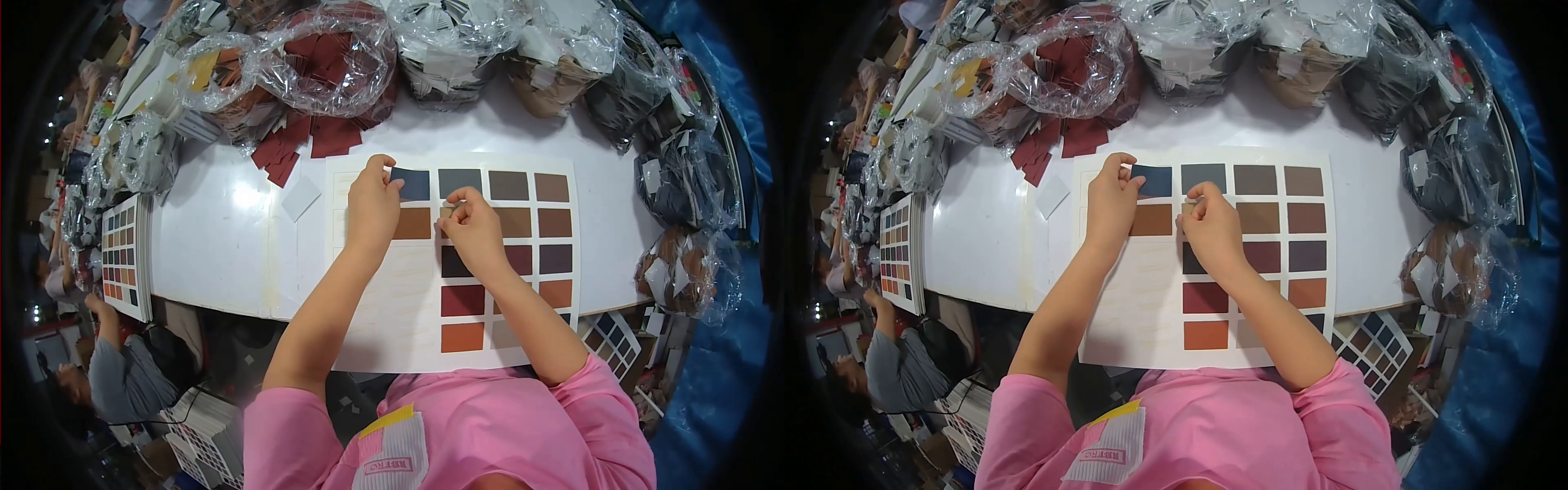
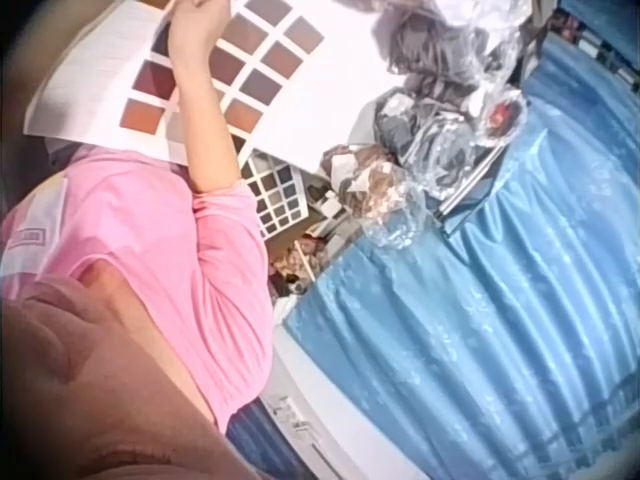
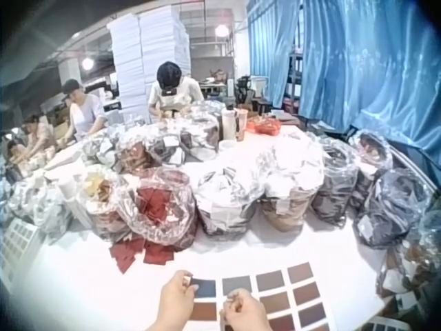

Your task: The worker is taking small fabric or leather swatches from plastic bags and adhering them to a gridded sample board.

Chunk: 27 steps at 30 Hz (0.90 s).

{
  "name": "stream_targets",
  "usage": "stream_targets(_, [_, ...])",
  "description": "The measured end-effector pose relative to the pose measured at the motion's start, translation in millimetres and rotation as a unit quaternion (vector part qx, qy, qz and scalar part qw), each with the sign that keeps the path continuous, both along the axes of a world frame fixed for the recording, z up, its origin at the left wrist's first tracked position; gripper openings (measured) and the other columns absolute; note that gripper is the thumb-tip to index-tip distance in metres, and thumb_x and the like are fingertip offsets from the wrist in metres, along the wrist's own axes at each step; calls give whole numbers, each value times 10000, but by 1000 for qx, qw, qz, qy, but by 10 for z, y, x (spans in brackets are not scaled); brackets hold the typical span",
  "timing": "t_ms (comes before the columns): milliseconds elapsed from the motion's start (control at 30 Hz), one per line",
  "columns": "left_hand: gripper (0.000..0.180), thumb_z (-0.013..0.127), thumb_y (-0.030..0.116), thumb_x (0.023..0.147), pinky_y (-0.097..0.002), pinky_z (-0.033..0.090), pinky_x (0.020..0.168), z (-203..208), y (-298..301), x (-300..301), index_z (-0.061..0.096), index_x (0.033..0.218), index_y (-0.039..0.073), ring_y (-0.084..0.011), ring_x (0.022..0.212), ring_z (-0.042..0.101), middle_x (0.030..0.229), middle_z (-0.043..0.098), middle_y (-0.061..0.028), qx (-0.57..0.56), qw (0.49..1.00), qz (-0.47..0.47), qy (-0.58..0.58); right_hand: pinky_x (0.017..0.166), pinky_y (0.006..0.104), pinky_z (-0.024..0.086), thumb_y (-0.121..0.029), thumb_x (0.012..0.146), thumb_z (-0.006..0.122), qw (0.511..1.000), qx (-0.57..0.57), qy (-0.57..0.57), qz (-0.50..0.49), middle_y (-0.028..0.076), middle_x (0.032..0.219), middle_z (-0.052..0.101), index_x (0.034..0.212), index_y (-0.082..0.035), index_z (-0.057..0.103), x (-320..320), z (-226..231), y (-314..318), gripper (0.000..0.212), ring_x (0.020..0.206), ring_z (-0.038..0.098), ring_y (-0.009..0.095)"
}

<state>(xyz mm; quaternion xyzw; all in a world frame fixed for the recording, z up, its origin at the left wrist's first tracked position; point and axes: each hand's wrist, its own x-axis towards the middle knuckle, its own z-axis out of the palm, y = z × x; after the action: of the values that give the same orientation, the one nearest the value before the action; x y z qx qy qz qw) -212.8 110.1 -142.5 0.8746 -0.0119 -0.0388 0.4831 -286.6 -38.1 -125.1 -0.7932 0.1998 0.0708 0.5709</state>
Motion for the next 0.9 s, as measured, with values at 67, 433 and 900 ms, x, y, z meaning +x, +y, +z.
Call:
stream_targets(67, [235,618,-12,831,-392,455,656,17,-10,-17,546,1053,12,-309,708,583,773,588,-163,9,1000,2,-1,597,241,456,18,793,670,1000,-10,-2,-9,19,667,542,1033,-9,544,-1,6,6,273,614,534,85])
stream_targets(433, [285,623,-2,831,-415,469,694,29,-59,-49,530,1099,25,-337,792,608,838,609,-168,66,997,1,-42,655,353,488,-92,866,569,974,-178,-9,137,108,712,607,1318,-139,526,87,54,24,456,675,610,236])
stream_targets(900, [454,701,31,745,-442,412,871,-6,208,-21,534,1167,30,-359,1023,505,1066,530,-153,189,957,41,-216,707,455,494,-83,883,502,924,-320,-39,205,191,824,659,1327,-160,539,166,1,64,452,770,632,360])
